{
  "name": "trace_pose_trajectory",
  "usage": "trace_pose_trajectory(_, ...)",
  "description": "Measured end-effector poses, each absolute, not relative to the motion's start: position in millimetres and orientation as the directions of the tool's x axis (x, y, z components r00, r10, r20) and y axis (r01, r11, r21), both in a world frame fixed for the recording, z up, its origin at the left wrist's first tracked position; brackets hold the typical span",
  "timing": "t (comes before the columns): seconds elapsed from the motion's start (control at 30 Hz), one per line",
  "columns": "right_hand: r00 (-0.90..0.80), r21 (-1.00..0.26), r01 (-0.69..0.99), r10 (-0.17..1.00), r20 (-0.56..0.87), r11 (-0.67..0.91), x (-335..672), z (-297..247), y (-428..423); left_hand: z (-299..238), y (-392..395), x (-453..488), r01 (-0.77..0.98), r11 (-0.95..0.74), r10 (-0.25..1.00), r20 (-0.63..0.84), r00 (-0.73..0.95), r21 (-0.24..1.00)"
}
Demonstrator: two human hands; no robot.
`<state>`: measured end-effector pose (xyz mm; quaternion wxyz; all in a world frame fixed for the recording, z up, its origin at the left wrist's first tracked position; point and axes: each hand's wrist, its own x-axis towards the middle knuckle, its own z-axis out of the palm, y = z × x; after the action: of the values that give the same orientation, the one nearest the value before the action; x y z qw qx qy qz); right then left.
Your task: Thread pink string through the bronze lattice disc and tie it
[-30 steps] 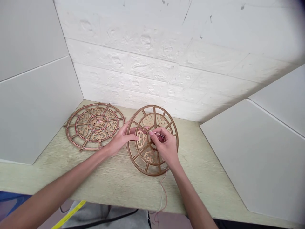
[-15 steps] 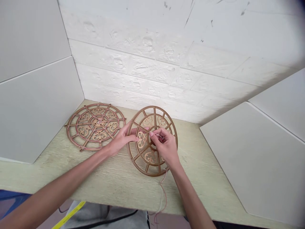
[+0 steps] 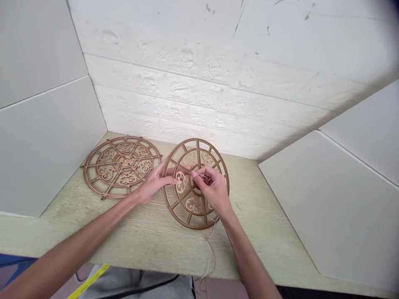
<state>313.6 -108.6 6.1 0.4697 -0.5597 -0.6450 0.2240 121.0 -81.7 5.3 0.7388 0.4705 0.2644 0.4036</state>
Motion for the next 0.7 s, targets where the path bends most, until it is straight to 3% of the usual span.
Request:
trace_pose_trajectory(0.2,0.148,-0.85,0.483,0.938,0.315,0.209,316,2,-109,5,-81,124,-0.371,0.297,0.86,-0.077,0.505,0.88)
trace_pose_trajectory(0.37,0.149,-0.827,0.493,0.91,0.387,0.271,324,8,-115,5,-75,118,-0.353,0.359,0.908,-0.236,0.346,0.864)
trace_pose_trajectory(0.5,-0.012,-0.691,0.604,0.871,0.491,0.398,336,15,-119,5,-66,110,-0.352,0.413,0.905,-0.334,0.265,0.84)
trace_pose_trajectory(0.7,-0.246,-0.582,0.659,0.867,0.432,0.477,352,18,-118,-8,-56,103,-0.33,0.436,0.865,-0.289,0.41,0.837)
